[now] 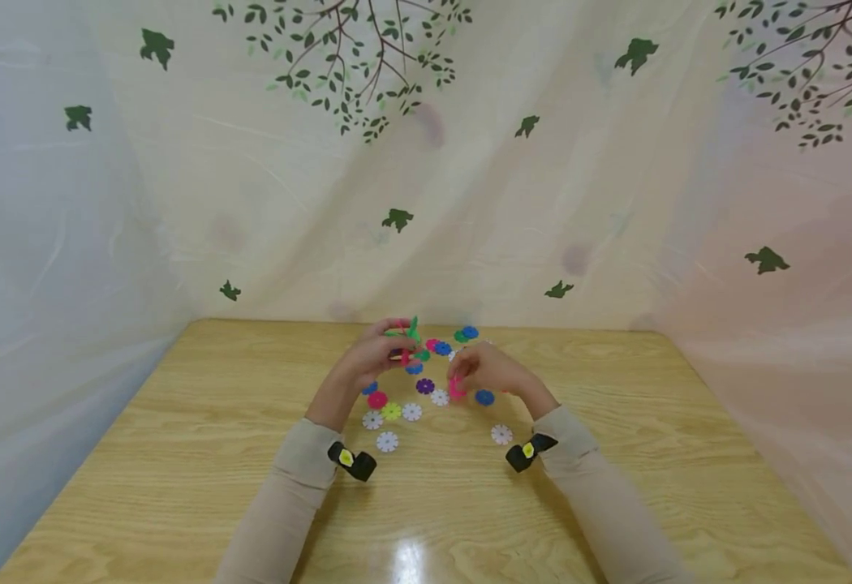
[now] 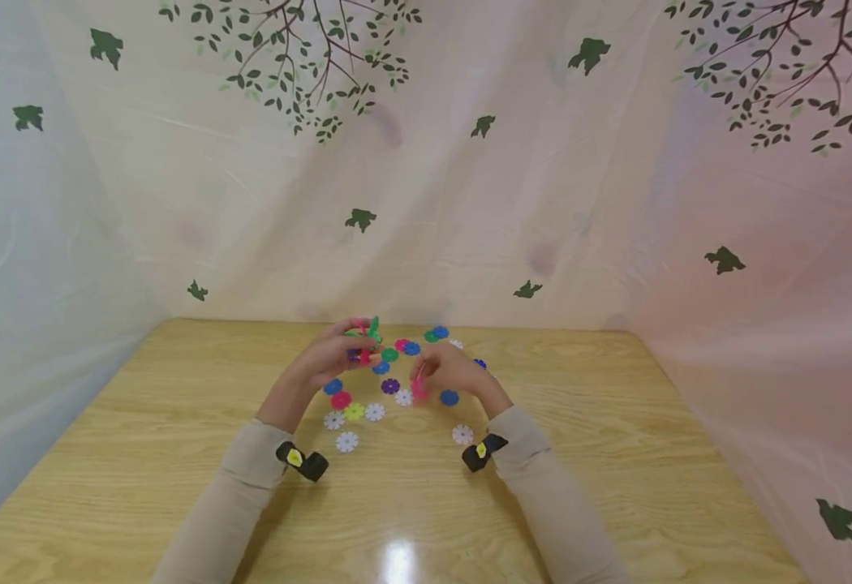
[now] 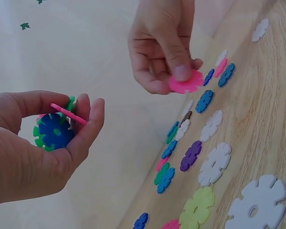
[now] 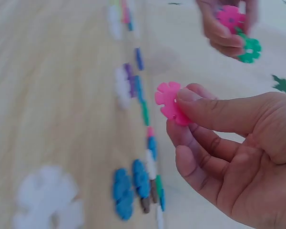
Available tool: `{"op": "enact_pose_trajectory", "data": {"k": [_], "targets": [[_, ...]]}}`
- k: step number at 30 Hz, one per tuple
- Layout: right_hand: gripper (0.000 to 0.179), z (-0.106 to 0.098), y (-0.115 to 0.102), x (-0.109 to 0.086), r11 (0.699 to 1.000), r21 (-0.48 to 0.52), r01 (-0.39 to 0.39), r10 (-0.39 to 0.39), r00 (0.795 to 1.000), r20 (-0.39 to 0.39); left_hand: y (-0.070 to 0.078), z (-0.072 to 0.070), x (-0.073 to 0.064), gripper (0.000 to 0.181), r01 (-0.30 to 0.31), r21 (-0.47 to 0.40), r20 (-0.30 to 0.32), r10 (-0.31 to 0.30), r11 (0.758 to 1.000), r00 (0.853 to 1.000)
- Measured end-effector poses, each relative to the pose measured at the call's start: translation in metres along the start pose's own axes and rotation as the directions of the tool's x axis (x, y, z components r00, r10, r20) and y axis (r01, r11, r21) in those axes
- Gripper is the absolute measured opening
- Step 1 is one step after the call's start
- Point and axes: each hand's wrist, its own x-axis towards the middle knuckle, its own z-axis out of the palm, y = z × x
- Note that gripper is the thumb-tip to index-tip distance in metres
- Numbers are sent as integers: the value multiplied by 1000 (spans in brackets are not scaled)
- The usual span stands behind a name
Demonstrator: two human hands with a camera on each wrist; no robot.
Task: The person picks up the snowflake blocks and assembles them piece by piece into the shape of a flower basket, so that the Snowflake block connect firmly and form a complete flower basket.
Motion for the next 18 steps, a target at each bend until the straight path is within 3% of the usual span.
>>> {"op": "enact_pose_trajectory", "data": {"k": [6, 12, 15, 18], "targets": [[20, -10, -16, 1, 986, 162, 24, 8, 980, -199, -4, 4, 0, 57, 14, 12, -4, -14, 1000, 1000], [19, -4, -25, 7, 954, 270, 130, 0, 901, -433, -5, 6, 0, 52, 18, 8, -1, -18, 1000, 1000], [15, 0, -26, 9, 942, 293, 162, 2, 872, -490, -5, 7, 0, 53, 14, 8, 6, -14, 1000, 1000], [14, 2, -27, 11, 930, 304, 206, -23, 859, -512, -4, 9, -1, 53, 10, 17, 26, -10, 1000, 1000]]}}
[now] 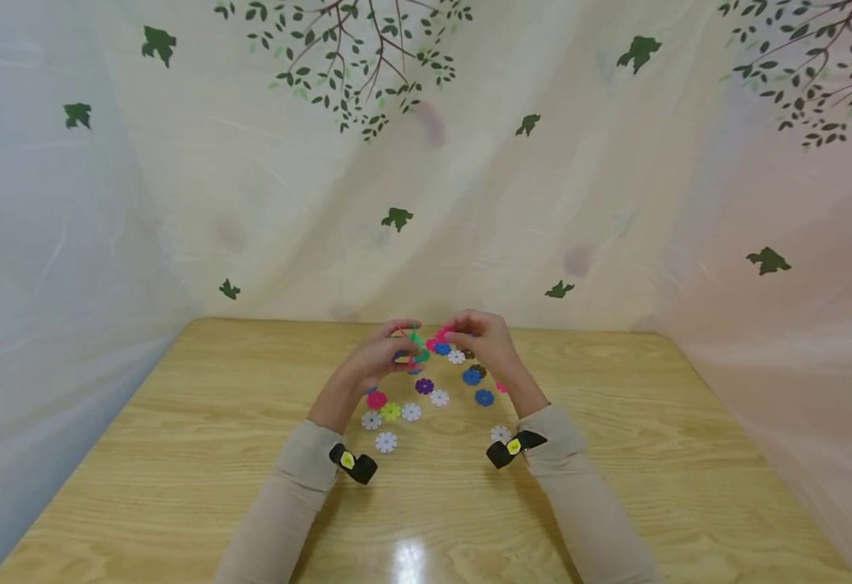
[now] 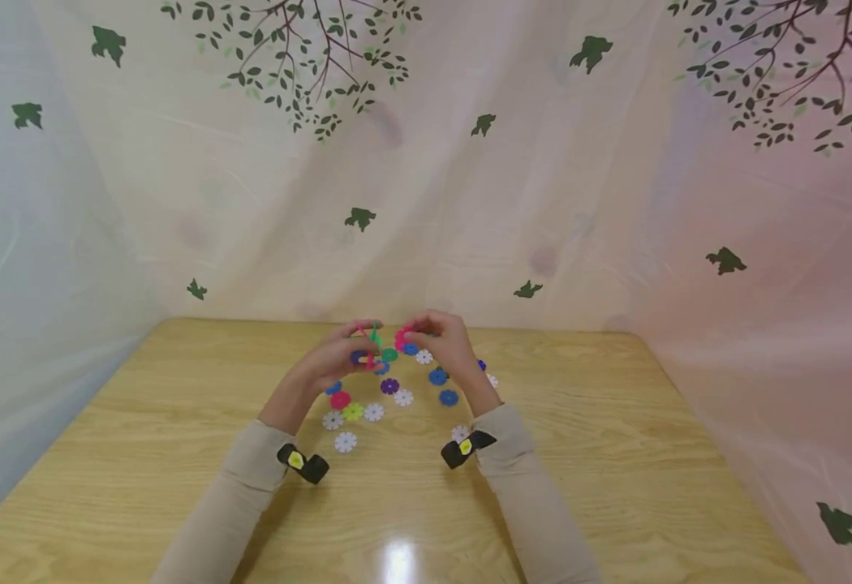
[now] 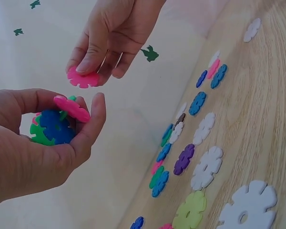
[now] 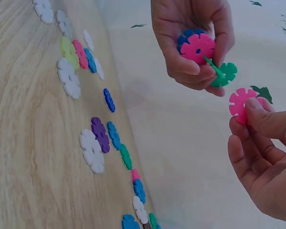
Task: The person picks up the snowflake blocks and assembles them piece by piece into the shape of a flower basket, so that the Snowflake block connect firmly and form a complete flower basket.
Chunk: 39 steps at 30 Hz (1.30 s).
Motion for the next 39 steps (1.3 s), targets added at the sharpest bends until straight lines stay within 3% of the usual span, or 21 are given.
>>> {"op": "enact_pose_trajectory", "data": {"k": [5, 13, 25, 39], "targets": [[15, 6, 1, 0, 999, 29, 41, -41, 999, 12, 1, 3, -1, 52, -12, 31, 54, 10, 999, 998], [11, 12, 1, 0, 996, 83, 39, -38, 999, -10, 1, 6, 0, 52, -29, 17, 113, 27, 999, 993], [6, 17, 1, 0, 990, 141, 33, -17, 993, -117, 1, 13, 0, 44, -51, -71, 139, 61, 996, 989], [8, 22, 1, -2, 985, 129, 113, -89, 980, -176, 0, 17, 0, 44, -24, -125, 133, 41, 992, 990]]}}
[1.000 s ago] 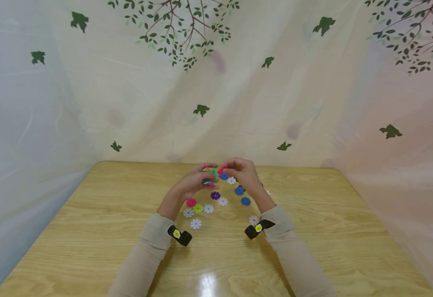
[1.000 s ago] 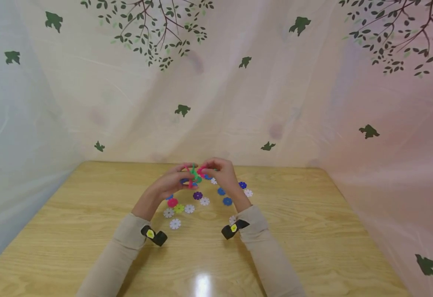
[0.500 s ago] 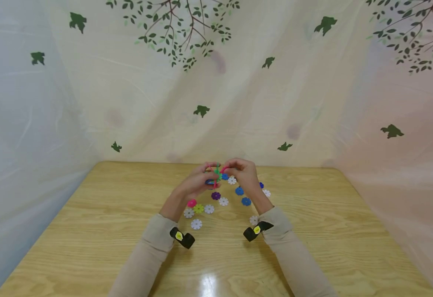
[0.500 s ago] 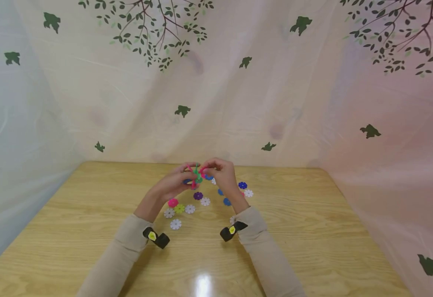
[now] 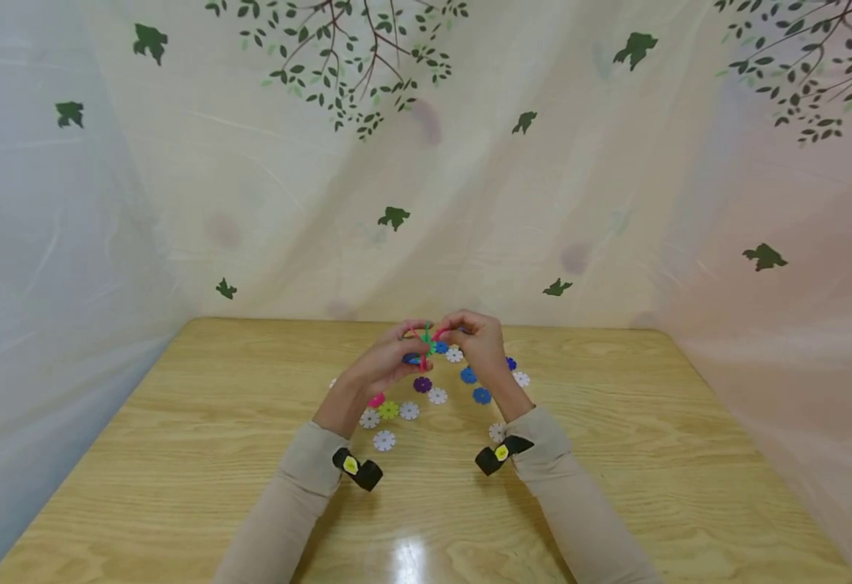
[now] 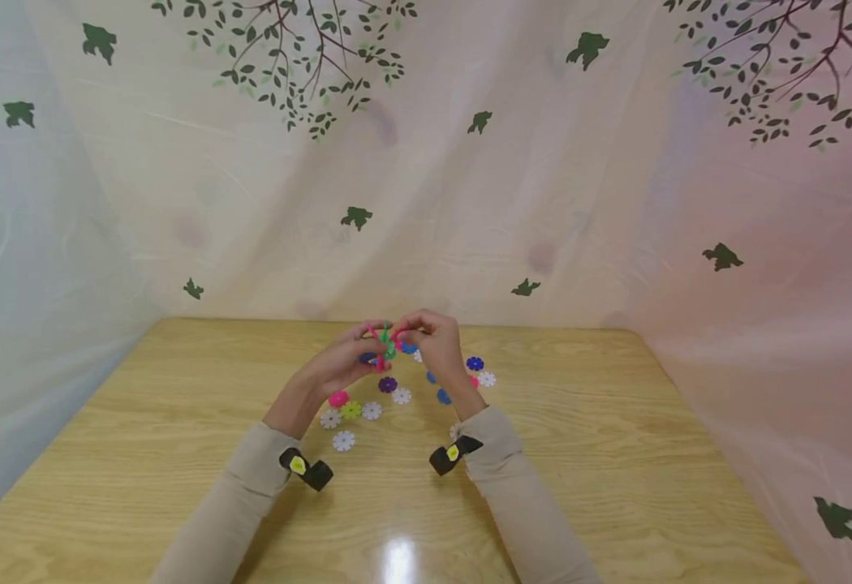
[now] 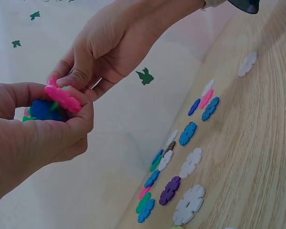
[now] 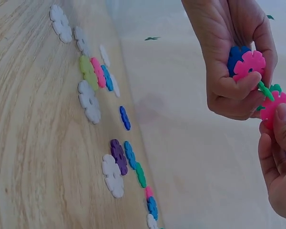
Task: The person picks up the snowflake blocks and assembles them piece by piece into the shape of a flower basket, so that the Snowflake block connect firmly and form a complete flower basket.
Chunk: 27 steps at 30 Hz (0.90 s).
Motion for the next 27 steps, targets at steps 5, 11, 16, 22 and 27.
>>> {"op": "enact_pose_trajectory", "data": {"k": [5, 11, 16, 22, 27], "targets": [[7, 4, -1, 0, 1000, -18, 18, -18, 1000, 9, -1, -4, 0, 41, -2, -12, 12, 2, 1000, 1000], [3, -4, -4, 2, 998, -61, -28, 35, 992, 119, -2, -8, 1, 46, -3, 62, -5, 3, 998, 1000], [19, -18, -12, 3, 984, -159, -78, 119, 958, 262, -4, -7, 2, 49, 5, 108, -48, 0, 994, 999], [35, -37, -20, 6, 945, -320, -71, 205, 890, 408, -4, -10, 3, 45, 10, 134, -124, 7, 991, 992], [29, -54, -15, 4, 903, -425, -66, 298, 808, 508, 1, -15, 2, 48, 7, 167, -143, 18, 986, 990]]}}
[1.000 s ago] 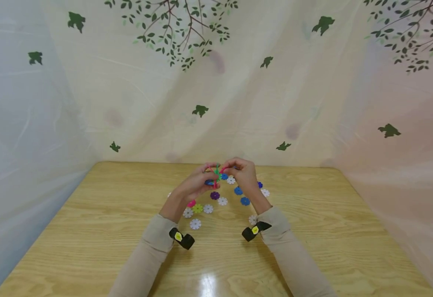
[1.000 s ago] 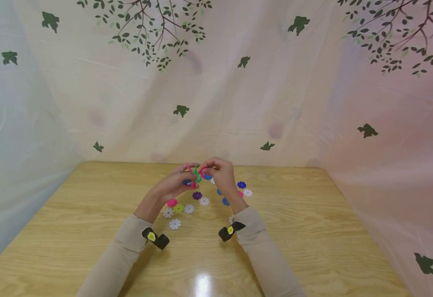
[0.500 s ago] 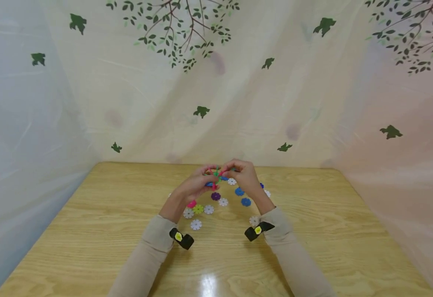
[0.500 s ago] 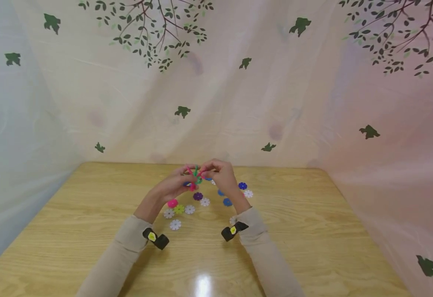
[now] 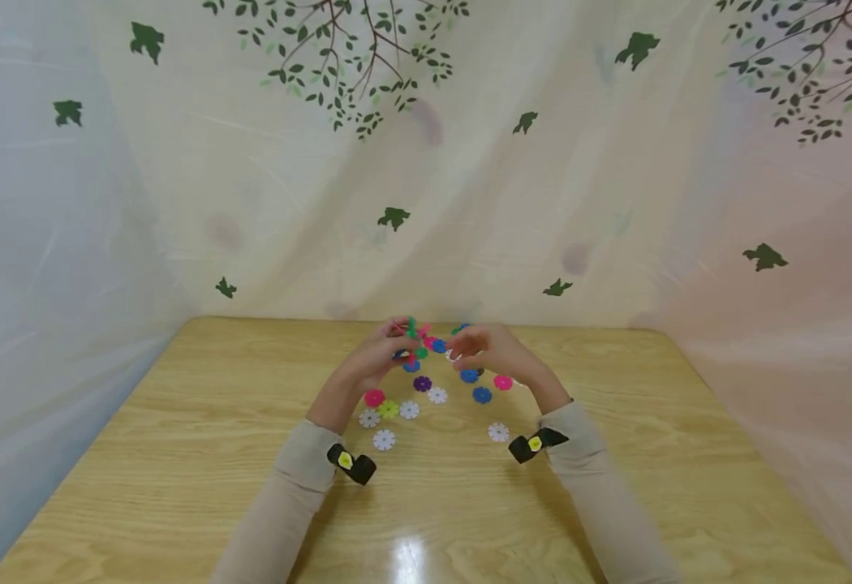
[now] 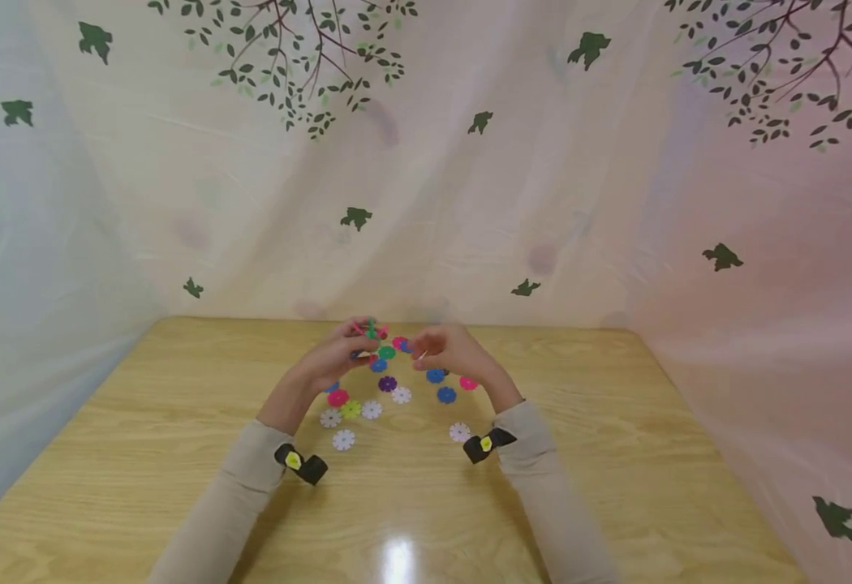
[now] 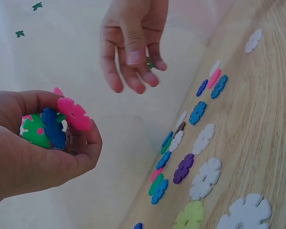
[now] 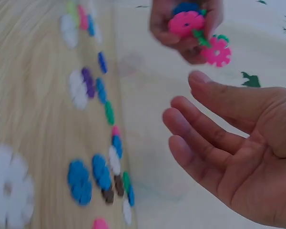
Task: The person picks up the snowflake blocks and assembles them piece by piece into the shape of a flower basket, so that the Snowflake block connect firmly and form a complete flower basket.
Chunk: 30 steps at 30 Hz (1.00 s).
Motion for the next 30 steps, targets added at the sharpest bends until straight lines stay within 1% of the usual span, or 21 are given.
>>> {"op": "enact_pose_trajectory", "data": {"k": [2, 4, 5, 7, 9, 10, 13, 14, 17, 23, 26, 30], "targets": [[28, -3, 7, -5, 999, -44, -1, 4, 997, 77, 2, -2, -1, 54, 4, 0, 0, -4, 1000, 1000], [28, -5, 14, -10, 996, -85, 19, -4, 987, 163, 4, -4, -2, 53, 11, -22, 1, -11, 1000, 1000], [28, -6, 18, -13, 995, -100, 22, -2, 980, 200, 4, -4, -2, 48, 10, -33, 5, -10, 999, 1000], [29, -7, 23, -20, 993, -116, 23, 9, 963, 268, 5, -5, -2, 33, 6, -61, 14, -6, 998, 1000], [29, -8, 28, -26, 992, -129, 13, 29, 947, 321, 6, -6, -3, 15, 4, -90, 17, -2, 996, 1000], [29, -8, 30, -29, 990, -139, 1, 47, 941, 336, 6, -7, -3, 10, 1, -100, 18, 1, 995, 1000], [30, -8, 37, -35, 988, -149, -41, 96, 919, 382, 7, -7, -4, 14, 0, -120, 9, 1, 993, 1000], [31, -8, 39, -37, 987, -153, -52, 109, 914, 391, 7, -7, -4, 15, 1, -125, 4, 0, 992, 1000], [31, -6, 44, -39, 986, -159, -50, 110, 912, 396, 9, -7, -5, 17, 5, -133, -7, -6, 991, 1000], [21, 0, 47, -39, 990, -139, -1, 51, 933, 356, 10, -8, -5, 16, 6, -121, -2, -7, 993, 1000], [19, 4, 46, -38, 993, -119, 11, 31, 936, 351, 8, -8, -3, 15, 8, -116, -3, -8, 993, 1000], [20, 6, 44, -38, 994, -112, 17, 23, 938, 345, 6, -8, -2, 14, 8, -108, 6, -7, 994, 1000]]}}
